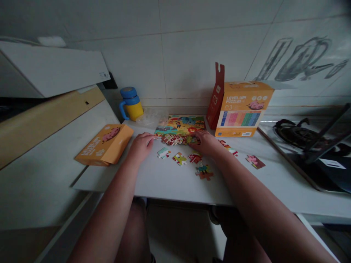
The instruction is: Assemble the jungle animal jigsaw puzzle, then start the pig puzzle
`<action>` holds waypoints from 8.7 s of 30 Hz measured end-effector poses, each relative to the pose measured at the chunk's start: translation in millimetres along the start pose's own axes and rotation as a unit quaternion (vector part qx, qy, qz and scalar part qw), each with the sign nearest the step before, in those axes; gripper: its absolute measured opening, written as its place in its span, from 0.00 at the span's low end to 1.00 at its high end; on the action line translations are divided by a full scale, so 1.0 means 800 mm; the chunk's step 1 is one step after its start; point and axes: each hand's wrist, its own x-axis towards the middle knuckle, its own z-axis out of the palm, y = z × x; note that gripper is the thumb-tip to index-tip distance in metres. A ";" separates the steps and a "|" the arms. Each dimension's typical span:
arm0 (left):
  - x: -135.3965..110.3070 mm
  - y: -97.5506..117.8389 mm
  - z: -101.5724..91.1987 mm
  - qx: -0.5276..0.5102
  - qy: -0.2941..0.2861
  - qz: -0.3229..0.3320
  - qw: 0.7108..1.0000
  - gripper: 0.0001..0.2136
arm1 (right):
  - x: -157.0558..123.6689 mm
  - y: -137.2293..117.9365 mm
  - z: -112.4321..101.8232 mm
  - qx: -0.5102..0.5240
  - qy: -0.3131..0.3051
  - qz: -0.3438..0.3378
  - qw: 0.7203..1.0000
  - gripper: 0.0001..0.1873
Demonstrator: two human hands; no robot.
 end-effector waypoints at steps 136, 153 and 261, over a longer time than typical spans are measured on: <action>0.005 0.028 0.024 -0.037 -0.050 0.019 0.998 0.06 | -0.020 -0.014 -0.037 -0.093 -0.038 0.217 0.971 0.17; 0.006 0.020 0.032 -0.016 -0.058 0.011 0.998 0.05 | -0.016 -0.016 -0.015 -0.081 -0.052 0.176 0.980 0.23; 0.049 0.039 0.034 -0.164 -0.148 -0.043 0.974 0.15 | -0.010 0.020 -0.037 0.160 0.018 0.265 0.951 0.14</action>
